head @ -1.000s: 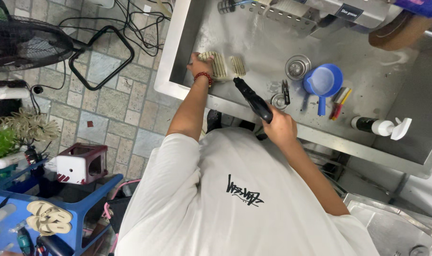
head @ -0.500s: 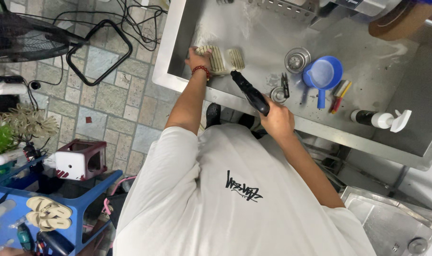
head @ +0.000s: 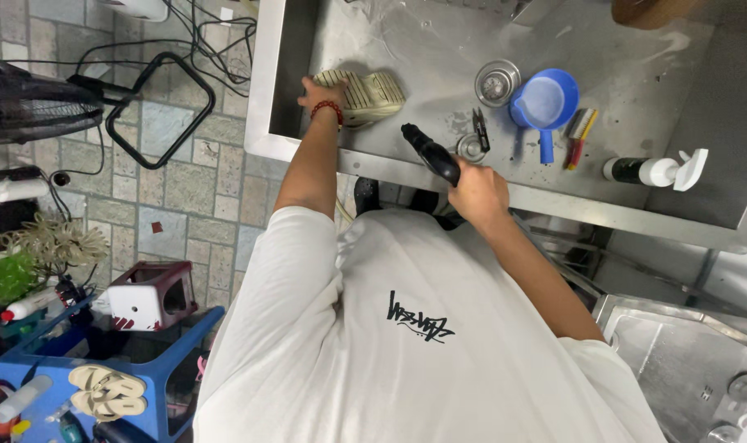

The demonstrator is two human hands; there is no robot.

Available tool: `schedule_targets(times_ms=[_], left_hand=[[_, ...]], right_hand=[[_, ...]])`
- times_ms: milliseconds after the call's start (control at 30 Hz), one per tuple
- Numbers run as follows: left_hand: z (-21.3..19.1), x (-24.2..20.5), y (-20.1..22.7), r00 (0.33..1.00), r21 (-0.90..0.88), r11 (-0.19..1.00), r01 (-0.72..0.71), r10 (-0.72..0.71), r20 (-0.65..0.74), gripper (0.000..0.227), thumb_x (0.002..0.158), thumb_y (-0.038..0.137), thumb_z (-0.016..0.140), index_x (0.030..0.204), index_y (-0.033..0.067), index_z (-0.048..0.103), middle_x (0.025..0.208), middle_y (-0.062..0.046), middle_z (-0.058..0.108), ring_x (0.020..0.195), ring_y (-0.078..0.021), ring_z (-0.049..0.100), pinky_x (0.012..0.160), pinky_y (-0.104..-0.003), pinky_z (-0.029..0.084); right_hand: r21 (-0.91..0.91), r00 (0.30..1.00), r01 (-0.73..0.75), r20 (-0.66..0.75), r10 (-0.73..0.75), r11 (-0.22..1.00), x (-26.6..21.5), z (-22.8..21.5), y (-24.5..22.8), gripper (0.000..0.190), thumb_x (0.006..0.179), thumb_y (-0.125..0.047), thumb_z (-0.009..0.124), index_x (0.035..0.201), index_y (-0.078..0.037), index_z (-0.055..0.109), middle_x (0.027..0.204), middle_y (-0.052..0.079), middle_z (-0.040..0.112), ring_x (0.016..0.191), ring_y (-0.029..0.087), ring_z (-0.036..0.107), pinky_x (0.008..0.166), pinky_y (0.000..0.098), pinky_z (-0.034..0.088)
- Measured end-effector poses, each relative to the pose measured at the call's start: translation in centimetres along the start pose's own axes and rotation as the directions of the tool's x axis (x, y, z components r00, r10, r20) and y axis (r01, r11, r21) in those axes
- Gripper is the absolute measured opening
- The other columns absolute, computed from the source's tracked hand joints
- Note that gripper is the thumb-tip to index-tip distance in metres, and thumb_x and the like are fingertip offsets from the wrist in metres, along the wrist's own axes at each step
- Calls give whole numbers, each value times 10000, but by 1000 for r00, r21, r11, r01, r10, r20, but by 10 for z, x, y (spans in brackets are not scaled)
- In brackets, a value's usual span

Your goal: The person washes a shoe in a metal sink by rinsing it under running water, scrubbing it with a brush and soapy water, and rinsing it again.

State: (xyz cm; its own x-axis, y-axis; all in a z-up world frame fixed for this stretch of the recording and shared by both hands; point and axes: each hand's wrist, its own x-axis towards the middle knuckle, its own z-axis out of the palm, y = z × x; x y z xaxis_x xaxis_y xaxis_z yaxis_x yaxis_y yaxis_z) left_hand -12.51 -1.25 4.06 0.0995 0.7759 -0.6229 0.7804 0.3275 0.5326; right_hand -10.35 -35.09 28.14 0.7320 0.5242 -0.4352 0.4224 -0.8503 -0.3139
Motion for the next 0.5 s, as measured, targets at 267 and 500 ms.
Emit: schedule_targets(times_ms=[267,500], left_hand=[[-7,-11,17,998,25,998,61,-61,6,1050,758,349,902,1547,174,232,1491,-286,221,1196,-465,594,1002,-470,561],[-7,-22,29,999,117,992,39,-39,-2,940,759,396,892,1502,235,339,1475,-217,313,1208,-447,609,1016,-482,547]], right_hand=[[4,986,126,-109,-125,992,9,-6,6,480,845,-154,729,1315,-226,673,980,145,749,891,361,720,814,487,564],[-92,982,162,-84,-169,983,24,6,8,559,775,-114,726,1317,-239,669,948,128,748,836,351,723,766,489,568]])
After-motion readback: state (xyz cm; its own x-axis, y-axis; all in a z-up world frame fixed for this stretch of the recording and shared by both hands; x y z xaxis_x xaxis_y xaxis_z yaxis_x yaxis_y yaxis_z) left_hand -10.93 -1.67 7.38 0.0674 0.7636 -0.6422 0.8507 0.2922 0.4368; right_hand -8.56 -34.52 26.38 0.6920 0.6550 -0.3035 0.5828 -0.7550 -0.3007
